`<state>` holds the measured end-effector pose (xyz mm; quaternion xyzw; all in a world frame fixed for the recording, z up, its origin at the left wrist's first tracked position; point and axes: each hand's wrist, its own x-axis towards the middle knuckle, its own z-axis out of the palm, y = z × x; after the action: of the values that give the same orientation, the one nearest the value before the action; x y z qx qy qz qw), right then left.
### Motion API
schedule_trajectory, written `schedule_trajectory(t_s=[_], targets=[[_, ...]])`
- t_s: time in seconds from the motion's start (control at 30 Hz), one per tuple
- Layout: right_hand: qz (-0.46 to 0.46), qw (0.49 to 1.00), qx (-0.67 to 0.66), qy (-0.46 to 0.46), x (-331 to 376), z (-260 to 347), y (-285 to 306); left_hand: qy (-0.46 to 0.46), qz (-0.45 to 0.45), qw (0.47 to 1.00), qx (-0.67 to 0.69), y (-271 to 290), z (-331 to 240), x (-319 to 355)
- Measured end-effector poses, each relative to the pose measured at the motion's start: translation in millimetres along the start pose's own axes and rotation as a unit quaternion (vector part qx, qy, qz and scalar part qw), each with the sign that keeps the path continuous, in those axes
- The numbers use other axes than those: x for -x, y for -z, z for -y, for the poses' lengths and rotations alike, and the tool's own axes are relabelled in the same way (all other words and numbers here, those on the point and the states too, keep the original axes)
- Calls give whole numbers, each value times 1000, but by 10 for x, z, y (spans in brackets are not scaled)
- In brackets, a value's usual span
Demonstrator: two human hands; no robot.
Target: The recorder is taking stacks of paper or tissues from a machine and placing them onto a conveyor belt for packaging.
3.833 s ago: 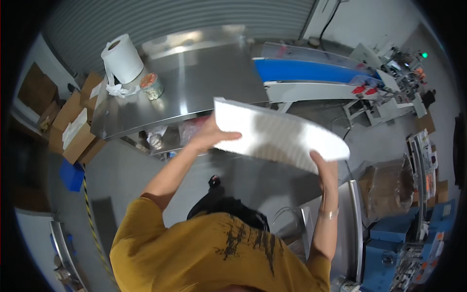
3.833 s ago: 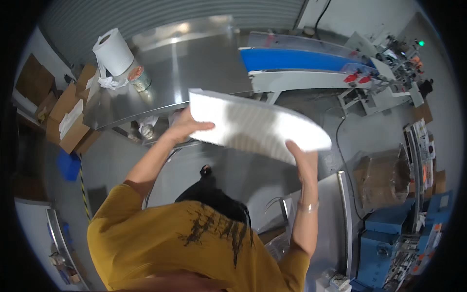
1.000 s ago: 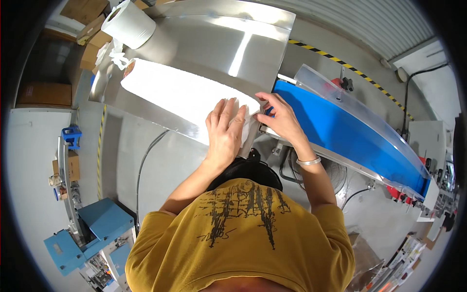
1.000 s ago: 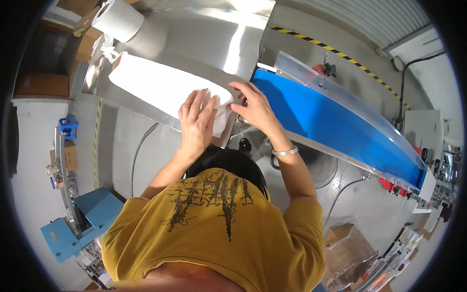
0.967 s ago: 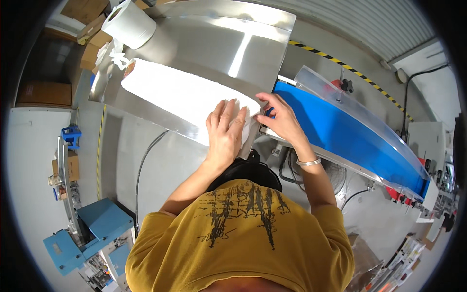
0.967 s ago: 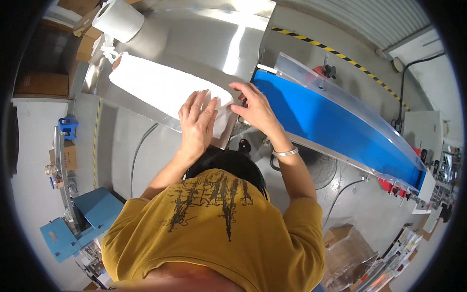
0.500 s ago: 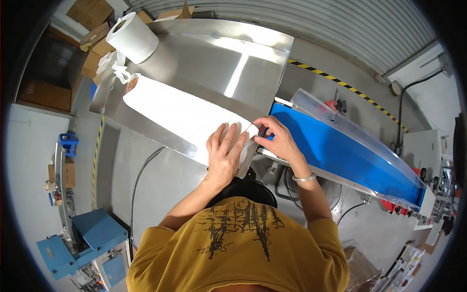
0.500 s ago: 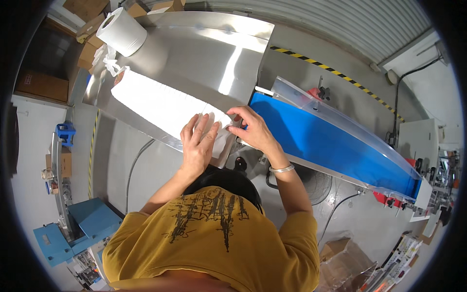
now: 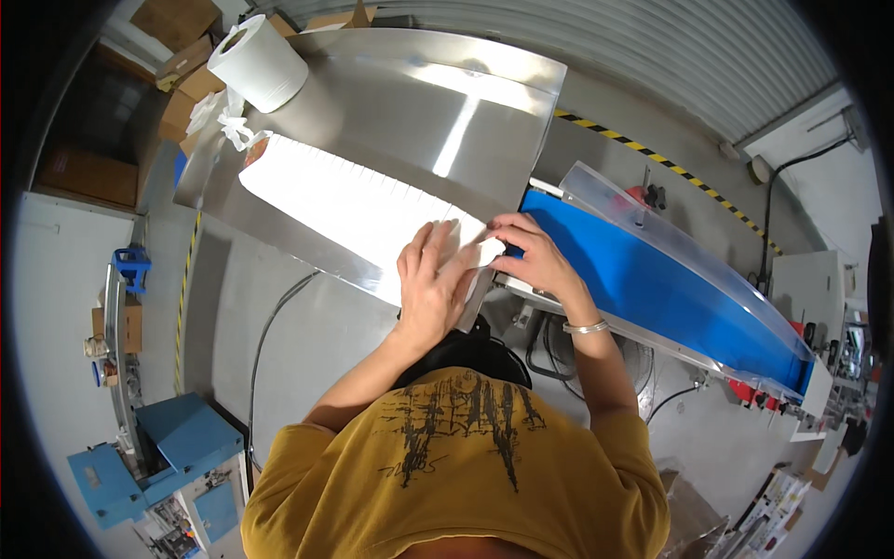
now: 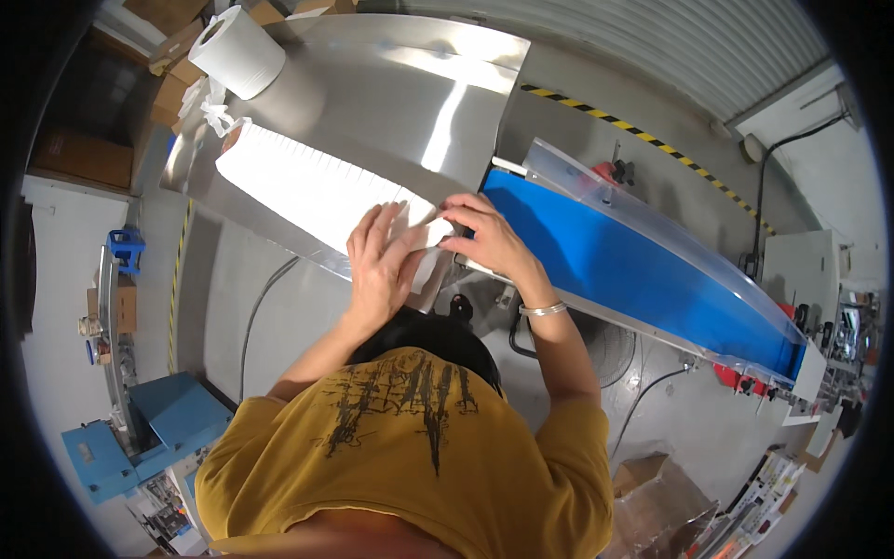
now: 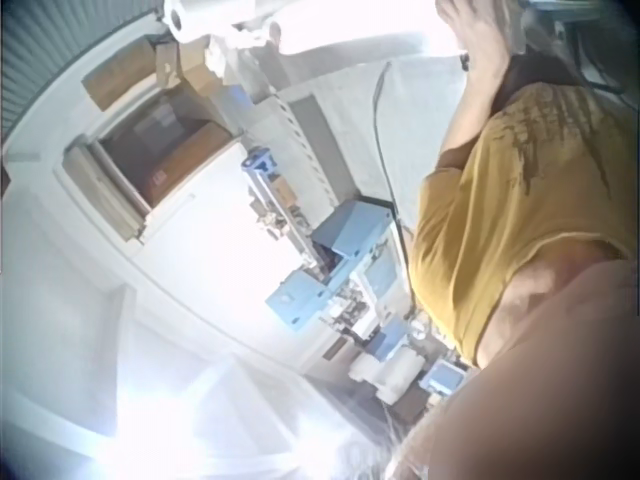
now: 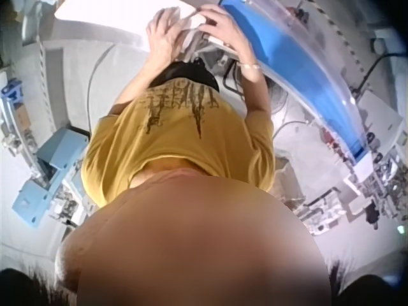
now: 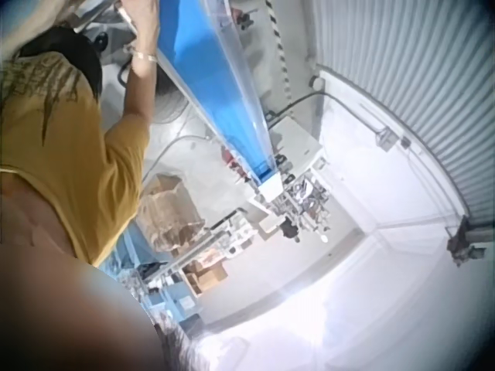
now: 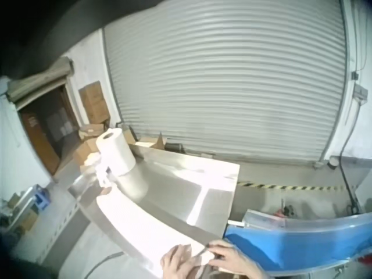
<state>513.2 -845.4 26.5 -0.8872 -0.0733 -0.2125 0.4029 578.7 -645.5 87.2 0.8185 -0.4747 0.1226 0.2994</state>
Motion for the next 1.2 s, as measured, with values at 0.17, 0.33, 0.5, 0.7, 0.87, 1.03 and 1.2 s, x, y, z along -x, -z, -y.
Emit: schedule_trajectory(t_s=[0.17, 0.33, 0.5, 0.7, 0.87, 1.03, 1.2], targets=[[-110, 882, -281, -363, 485, -159, 101, 19, -1, 999, -28, -9, 52, 13], [-340, 798, 82, -490, 1193, -627, 513, 48, -12, 997, -62, -96, 120, 22], [-272, 687, 489, -465, 1140, -270, 770, 14, -26, 998, -53, -106, 179, 77], [-93, 964, -26, -247, 177, 333, 358, -5, -26, 998, -48, -114, 211, 124], [3, 973, -133, -186, -180, 243, 53, 24, -20, 999, -35, -53, 171, 75], [52, 994, -61, -80, -141, 21, -59, 35, -18, 999, 17, 40, 142, 26], [-184, 902, -126, -370, 566, -197, 79, 73, -44, 996, -21, -42, 245, 13]])
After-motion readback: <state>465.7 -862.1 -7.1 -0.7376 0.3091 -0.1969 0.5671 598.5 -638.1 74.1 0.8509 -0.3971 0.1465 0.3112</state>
